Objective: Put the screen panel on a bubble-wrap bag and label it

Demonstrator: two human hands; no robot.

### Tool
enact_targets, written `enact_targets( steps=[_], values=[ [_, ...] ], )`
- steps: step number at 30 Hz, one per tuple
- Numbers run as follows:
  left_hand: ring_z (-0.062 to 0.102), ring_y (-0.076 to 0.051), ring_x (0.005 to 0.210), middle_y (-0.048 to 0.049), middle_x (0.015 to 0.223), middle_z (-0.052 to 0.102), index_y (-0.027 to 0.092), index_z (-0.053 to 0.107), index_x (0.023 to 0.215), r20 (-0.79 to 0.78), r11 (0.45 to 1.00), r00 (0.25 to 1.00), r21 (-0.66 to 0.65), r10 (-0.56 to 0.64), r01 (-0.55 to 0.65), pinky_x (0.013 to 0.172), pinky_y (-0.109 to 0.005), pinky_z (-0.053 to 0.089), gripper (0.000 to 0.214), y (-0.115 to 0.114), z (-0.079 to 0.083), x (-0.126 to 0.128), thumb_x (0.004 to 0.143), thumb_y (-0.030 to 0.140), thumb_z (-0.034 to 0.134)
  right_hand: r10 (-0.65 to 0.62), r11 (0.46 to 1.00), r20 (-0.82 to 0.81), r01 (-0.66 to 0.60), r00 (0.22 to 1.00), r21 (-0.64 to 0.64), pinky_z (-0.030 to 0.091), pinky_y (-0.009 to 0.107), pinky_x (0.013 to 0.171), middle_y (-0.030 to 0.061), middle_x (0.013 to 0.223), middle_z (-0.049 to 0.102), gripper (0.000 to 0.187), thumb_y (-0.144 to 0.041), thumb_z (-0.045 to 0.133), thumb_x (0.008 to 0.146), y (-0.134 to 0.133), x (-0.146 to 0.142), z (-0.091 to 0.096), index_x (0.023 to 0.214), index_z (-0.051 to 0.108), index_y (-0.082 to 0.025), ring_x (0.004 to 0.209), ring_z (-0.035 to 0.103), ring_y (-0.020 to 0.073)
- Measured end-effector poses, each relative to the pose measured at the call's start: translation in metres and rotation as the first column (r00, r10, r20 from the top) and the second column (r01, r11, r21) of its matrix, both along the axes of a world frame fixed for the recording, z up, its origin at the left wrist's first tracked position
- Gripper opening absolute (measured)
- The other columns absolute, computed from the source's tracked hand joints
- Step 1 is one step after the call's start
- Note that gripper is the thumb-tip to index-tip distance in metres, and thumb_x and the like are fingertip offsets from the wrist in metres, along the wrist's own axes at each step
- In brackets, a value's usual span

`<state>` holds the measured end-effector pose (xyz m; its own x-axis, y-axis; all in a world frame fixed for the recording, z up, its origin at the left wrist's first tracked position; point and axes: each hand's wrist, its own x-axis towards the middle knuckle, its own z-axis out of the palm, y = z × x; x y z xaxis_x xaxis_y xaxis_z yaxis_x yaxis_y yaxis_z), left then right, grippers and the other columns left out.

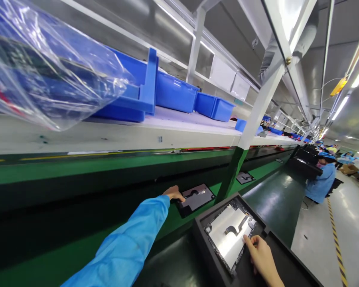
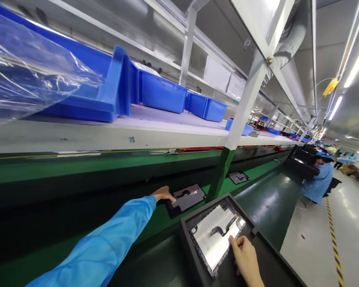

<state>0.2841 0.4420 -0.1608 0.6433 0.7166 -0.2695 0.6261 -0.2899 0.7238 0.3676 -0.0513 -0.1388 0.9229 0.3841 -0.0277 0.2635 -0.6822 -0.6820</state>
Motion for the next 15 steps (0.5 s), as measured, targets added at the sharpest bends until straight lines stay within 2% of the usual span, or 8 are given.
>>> enact_targets(
  steps=[4, 8, 12, 15],
  values=[
    [0.070, -0.025, 0.108, -0.0090, 0.126, 0.068, 0.016, 0.066, 0.128, 0.055, 0.985, 0.997, -0.168, 0.045, -0.035, 0.091, -0.043, 0.062, 0.035, -0.006, 0.018, -0.020, 0.101, 0.038, 0.071, -0.002, 1.000, -0.024, 0.002, 1.000, 0.009, 0.033, 0.024, 0.036, -0.0036, 0.046, 0.059, 0.039, -0.053, 0.047, 0.105, 0.004, -0.003, 0.006, 0.076, 0.044, -0.026, 0.031, 0.056, 0.0163],
    [0.071, -0.021, 0.098, -0.0077, 0.119, 0.070, 0.015, 0.067, 0.124, 0.225, 0.951, 0.968, -0.306, 0.115, -0.042, 0.084, -0.038, 0.063, 0.031, -0.018, 0.041, -0.055, 0.102, 0.036, 0.069, -0.005, 1.000, -0.075, 0.007, 0.997, 0.030, 0.033, 0.023, 0.036, -0.0036, 0.046, 0.060, 0.039, -0.048, 0.050, 0.108, 0.007, -0.003, 0.010, 0.077, 0.045, -0.025, 0.029, 0.056, 0.0154],
    [0.071, -0.016, 0.085, -0.0056, 0.107, 0.072, 0.014, 0.068, 0.121, 0.381, 0.916, 0.896, -0.396, 0.228, -0.065, 0.075, -0.032, 0.063, 0.025, -0.032, 0.075, -0.109, 0.104, 0.032, 0.068, 0.004, 0.997, -0.139, 0.006, 0.990, 0.072, 0.035, 0.022, 0.035, -0.0048, 0.045, 0.060, 0.035, -0.044, 0.056, 0.108, 0.008, -0.002, 0.011, 0.080, 0.051, -0.023, 0.030, 0.057, 0.0150],
    [0.072, -0.015, 0.074, -0.0042, 0.093, 0.076, 0.013, 0.071, 0.118, 0.476, 0.885, 0.827, -0.462, 0.300, -0.055, 0.066, -0.025, 0.059, 0.024, -0.052, 0.108, -0.156, 0.096, 0.024, 0.075, 0.014, 0.992, -0.190, 0.011, 0.982, 0.126, 0.038, 0.021, 0.035, -0.0075, 0.048, 0.059, 0.034, -0.045, 0.064, 0.106, 0.009, -0.002, 0.015, 0.083, 0.058, -0.020, 0.031, 0.055, 0.0130]
  ],
)
